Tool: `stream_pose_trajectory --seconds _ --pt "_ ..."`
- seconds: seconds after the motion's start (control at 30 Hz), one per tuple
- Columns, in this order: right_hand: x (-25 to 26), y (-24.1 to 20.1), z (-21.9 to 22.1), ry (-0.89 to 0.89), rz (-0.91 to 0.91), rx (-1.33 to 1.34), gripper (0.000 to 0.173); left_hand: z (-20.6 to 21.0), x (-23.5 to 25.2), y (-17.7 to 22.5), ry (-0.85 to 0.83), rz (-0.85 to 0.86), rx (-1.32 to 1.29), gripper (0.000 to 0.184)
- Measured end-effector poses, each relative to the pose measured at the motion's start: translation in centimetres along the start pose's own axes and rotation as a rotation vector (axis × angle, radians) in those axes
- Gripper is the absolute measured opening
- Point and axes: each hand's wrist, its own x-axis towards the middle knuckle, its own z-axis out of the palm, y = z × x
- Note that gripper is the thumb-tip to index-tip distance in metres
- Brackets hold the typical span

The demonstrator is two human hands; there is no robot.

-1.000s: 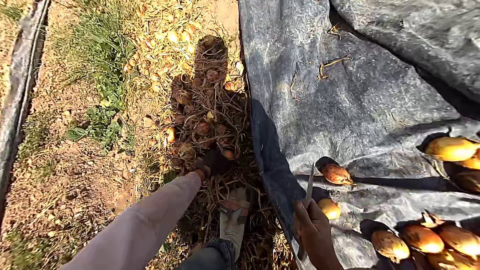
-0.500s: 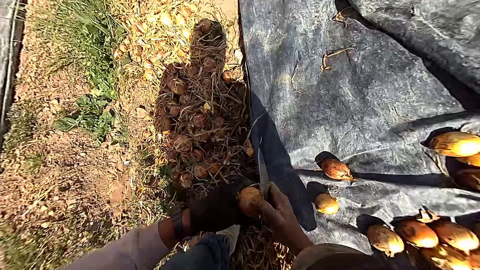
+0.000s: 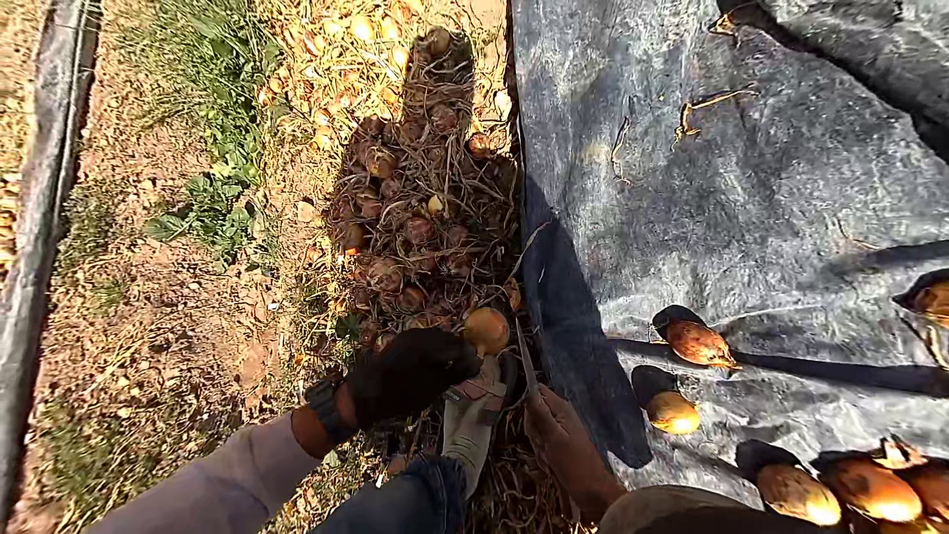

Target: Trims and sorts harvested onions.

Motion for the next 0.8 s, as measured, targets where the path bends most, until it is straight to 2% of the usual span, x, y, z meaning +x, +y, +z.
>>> stream_pose_trajectory --seconds 0.07,0.13,0.17,0.23,0.27,0.33,0.4,0.47,0.53,0.6,0.63,0.67,0.7,0.77,0.8 --pt "0.0 0.3 0.1 0.031 -0.003 -0.072 0.073 1.8 0.4 2.4 -0.17 0.107 0.033 0.041" --pt "-1.0 0.0 1.3 0.149 -0.152 -0.08 0.058 3.8 1.1 4.1 -0.296 0.147 0.159 0.032" --pt "-1.5 0.3 1.7 0.19 -0.224 -0.112 0.051 4.2 1.4 4.4 -0.295 0.149 0.208 0.025" --pt "-2.0 1.3 1.4 0.306 -0.299 -0.113 0.044 4.0 2.4 4.4 -0.229 0.085 0.276 0.02" --pt "-2.3 1.7 0.8 0.39 -0.289 -0.042 0.042 3.6 3.0 4.1 -0.213 -0.011 0.327 0.022" --pt "-2.3 1.5 -1.5 0.583 -0.291 0.169 0.034 2.5 5.2 2.5 -0.239 -0.349 0.42 0.027" --pt "-2.3 0.3 -4.9 0.721 -0.362 0.319 0.046 2.1 7.5 -1.2 -0.193 -0.645 0.466 0.034" --pt "-3.0 -0.5 -7.4 0.78 -0.456 0.332 0.051 2.7 9.0 -4.7 -0.183 -0.805 0.494 0.054" --pt "-3.3 -0.9 -7.7 0.745 -0.504 0.323 0.048 5.0 9.3 -7.2 -0.122 -0.769 0.5 0.05" --pt "-3.3 -1.3 -6.1 0.658 -0.453 0.312 0.043 8.2 8.4 -9.1 0.044 -0.543 0.526 0.041" --pt "-3.2 -1.2 -5.4 0.609 -0.418 0.277 0.041 7.4 8.5 -7.1 -0.123 -0.58 0.487 0.04" --pt "-3.1 -1.0 -5.0 0.57 -0.395 0.23 0.039 6.2 8.6 -4.8 -0.323 -0.653 0.442 0.046" --pt "-2.9 -0.8 -4.7 0.537 -0.373 0.184 0.04 5.4 8.5 -3.3 -0.452 -0.685 0.392 0.053" --pt "-2.8 -0.3 -4.4 0.497 -0.298 0.098 0.038 6.6 8.5 -5.5 -0.36 -0.516 0.32 0.067" --pt "-2.6 -0.1 -4.4 0.483 -0.247 0.051 0.038 6.6 8.2 -5.7 -0.314 -0.459 0.196 0.072"
